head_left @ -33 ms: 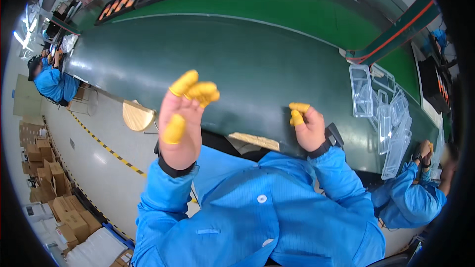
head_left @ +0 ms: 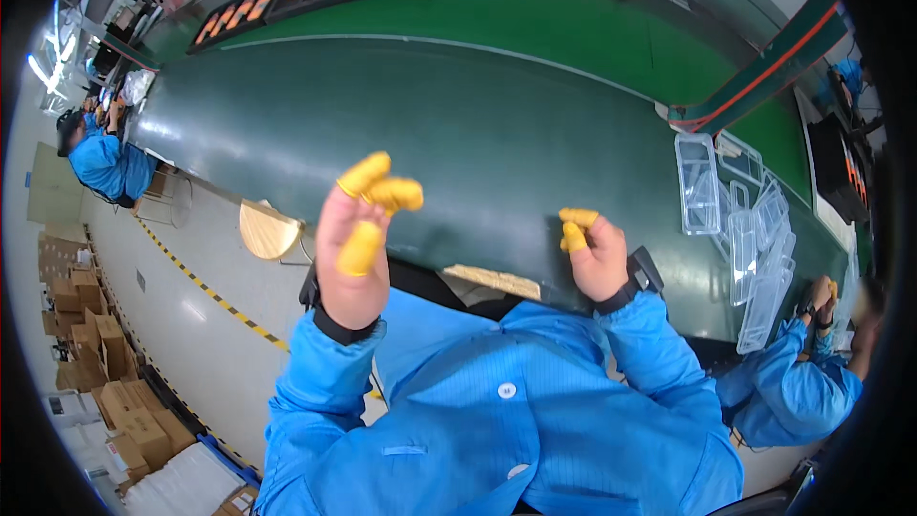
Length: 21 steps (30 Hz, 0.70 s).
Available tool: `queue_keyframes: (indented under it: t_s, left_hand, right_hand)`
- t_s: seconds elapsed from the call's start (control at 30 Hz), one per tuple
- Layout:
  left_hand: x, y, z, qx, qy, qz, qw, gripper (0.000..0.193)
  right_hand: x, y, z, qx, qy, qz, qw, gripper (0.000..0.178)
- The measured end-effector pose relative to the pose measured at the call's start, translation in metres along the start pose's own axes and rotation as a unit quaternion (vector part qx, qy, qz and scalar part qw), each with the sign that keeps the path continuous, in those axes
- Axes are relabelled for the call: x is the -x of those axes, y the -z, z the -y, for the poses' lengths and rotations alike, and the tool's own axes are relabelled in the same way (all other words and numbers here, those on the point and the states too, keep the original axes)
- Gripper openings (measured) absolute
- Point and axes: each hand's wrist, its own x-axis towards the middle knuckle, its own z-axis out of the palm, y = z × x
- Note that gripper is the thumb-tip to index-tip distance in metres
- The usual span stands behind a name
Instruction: The worker moves a tray of smartphones to a conveyor line and then begins to inspect or assemble a phone with its case.
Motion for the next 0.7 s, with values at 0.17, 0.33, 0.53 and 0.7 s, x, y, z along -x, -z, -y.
queue_keyframes:
  t_s: [0.17, 0.33, 0.53, 0.7]
  left_hand:
    - [0.008, 0.029, 0.039, -0.316, -0.001, -0.039, 0.948, 0.037]
    - [-0.003, 0.056, 0.062, -0.376, -0.005, -0.091, 0.922, 0.038]
    - [-0.010, 0.090, 0.109, -0.499, -0.039, -0.175, 0.848, 0.037]
    - [-0.010, 0.085, 0.113, -0.585, -0.090, -0.127, 0.796, 0.038]
  right_hand:
    - [0.004, 0.001, 0.004, 0.043, -0.006, -0.002, 0.999, 0.016]
    - [0.003, 0.000, 0.006, 0.042, 0.029, -0.010, 0.999, 0.015]
    - [-0.003, -0.002, 0.008, 0.068, 0.055, -0.008, 0.996, 0.015]
    - [-0.001, -0.001, 0.008, 0.049, 0.020, -0.003, 0.999, 0.015]
